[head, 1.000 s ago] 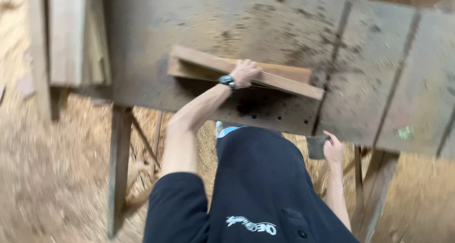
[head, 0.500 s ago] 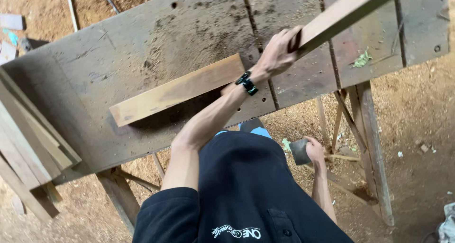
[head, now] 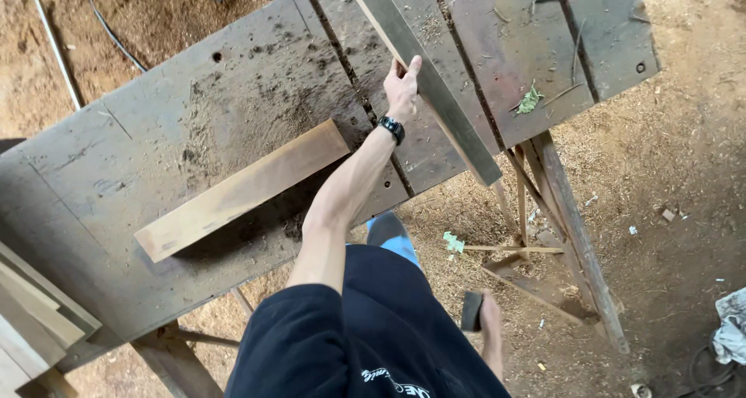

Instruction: The person sands the surface of a wooden board using a small block of sandpaper, moving it back and forth across different sections of the wood on a workbench.

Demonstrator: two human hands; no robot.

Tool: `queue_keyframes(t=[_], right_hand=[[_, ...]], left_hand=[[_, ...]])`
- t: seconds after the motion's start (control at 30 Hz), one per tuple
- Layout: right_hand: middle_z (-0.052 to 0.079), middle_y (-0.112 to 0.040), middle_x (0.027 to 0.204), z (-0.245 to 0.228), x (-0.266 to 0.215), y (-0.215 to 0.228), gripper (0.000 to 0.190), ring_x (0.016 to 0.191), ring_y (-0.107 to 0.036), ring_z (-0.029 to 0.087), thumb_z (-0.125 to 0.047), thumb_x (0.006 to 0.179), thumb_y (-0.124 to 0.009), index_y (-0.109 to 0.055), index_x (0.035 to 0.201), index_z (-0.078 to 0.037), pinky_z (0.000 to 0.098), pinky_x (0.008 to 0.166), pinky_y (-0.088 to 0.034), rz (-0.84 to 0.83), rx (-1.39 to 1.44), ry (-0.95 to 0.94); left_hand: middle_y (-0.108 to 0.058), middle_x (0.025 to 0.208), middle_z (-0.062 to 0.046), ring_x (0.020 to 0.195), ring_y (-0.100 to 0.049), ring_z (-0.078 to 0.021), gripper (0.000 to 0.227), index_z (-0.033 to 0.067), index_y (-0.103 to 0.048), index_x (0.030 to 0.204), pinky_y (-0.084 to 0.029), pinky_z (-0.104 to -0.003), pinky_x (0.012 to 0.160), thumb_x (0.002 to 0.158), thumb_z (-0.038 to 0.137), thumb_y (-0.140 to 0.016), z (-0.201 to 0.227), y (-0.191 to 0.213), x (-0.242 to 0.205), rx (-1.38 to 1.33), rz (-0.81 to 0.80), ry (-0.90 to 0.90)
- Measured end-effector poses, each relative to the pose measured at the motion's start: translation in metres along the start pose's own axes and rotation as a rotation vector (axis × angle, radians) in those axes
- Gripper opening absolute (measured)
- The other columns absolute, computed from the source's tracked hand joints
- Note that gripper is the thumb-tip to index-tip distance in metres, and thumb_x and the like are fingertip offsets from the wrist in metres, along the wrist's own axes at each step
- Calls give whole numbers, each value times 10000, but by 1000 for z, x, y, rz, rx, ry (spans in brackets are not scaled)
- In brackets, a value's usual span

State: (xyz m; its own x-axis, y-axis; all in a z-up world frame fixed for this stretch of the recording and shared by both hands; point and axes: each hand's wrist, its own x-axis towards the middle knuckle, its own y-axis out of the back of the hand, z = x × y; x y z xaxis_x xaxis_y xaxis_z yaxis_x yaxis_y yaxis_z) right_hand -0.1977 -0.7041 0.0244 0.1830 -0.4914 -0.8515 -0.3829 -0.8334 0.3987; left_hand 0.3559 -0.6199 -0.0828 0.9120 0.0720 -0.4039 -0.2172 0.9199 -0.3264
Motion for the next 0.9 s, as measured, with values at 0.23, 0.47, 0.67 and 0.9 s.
queue_keyframes(t=[0.23, 0.47, 0.67, 0.9], right_hand=[[277, -741, 1077, 116, 20, 5, 706, 1013, -695, 333, -543, 1030, -429, -728, 1125, 89, 454, 898, -502, 35, -261, -187], [251, -731, 945, 66, 11, 9, 724, 843, -675, 314, -546, 1065, -411, -701, 1037, 117, 435, 744, -507, 45, -2, -289], [166, -635, 802, -19, -27, 12, 708, 645, -597, 260, -613, 1089, -346, -655, 972, 12, 401, 555, -482, -68, 98, -158], [168, -704, 912, -57, 21, -17, 677, 765, -678, 245, -572, 1064, -330, -650, 1162, 17, 394, 672, -543, -22, -166, -99]], left_hand=[[-759, 1145, -198, 995, -700, -294, 456, 13, -649, 1202, -563, -402, 881, 878, 310, -770, -5, -6, 40, 318, 178, 57], [-543, 1314, -250, 1199, -567, -424, 524, 68, -578, 1218, -487, -526, 1009, 810, 340, -763, 0, -29, 59, 737, 378, 119], [-391, 1402, -292, 1280, -422, -453, 646, 76, -515, 1393, -447, -551, 1031, 808, 257, -721, 25, -16, 59, 804, 332, 138], [-439, 1447, -227, 1341, -418, -390, 757, 74, -496, 1438, -422, -523, 1100, 797, 384, -753, 127, 162, -58, 1216, -140, -364]])
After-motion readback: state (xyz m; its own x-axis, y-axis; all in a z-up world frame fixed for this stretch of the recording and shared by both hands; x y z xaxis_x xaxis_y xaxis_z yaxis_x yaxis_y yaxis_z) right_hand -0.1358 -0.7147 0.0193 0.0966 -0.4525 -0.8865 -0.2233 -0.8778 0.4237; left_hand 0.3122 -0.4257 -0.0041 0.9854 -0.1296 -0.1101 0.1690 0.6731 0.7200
